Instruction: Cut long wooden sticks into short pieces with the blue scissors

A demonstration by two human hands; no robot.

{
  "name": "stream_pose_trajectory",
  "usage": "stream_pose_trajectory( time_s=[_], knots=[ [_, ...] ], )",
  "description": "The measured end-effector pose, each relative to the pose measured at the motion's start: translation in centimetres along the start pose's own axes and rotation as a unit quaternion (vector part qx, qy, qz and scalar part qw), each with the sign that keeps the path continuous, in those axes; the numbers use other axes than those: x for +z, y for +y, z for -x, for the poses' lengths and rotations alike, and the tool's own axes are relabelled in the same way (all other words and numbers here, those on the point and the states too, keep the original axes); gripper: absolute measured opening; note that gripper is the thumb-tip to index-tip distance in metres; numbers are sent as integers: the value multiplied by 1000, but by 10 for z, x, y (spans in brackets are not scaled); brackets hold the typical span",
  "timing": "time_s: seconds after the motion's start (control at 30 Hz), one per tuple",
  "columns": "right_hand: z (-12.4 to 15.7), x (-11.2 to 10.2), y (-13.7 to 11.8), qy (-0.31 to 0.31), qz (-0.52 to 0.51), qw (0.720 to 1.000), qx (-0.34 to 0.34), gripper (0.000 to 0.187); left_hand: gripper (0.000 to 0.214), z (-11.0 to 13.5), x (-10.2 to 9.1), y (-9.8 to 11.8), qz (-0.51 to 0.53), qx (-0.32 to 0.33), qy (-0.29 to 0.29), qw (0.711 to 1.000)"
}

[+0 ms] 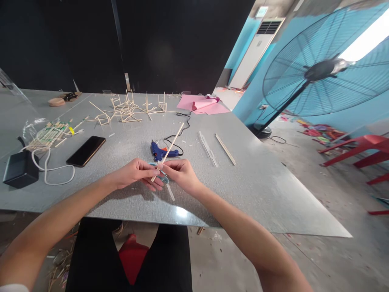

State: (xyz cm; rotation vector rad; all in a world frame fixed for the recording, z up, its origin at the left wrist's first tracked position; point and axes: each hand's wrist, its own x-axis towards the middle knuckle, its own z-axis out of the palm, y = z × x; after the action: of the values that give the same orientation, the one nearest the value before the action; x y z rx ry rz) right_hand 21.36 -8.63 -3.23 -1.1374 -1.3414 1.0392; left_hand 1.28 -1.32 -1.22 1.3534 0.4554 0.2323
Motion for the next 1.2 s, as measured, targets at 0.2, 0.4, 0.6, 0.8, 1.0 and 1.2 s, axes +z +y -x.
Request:
stream_pose_trajectory(
  time_s=[0.2,0.4,0.6,0.8,1.0,1.2],
  knots=[
    [0,0,2,-13,8,1000,6,40,35,1,0,-1,6,1,-2,1000],
    [0,-1,5,-22,23,999,15,45,37,1,-1,-3,7,-3,7,1000],
    [0,-1,7,-25,26,999,18,45,39,-1,-2,-7,7,1,5,1000],
    [-1,-1,5,-27,23,999,18,46,39,1,-1,-6,9,2,6,1000],
    [-1,0,3,-24,24,999,19,46,40,0,-2,-7,4,4,7,1000],
    [0,-1,3,-30,49,998,-4,44,39,0,-3,-7,-6,-1,-6,1000]
  ],
)
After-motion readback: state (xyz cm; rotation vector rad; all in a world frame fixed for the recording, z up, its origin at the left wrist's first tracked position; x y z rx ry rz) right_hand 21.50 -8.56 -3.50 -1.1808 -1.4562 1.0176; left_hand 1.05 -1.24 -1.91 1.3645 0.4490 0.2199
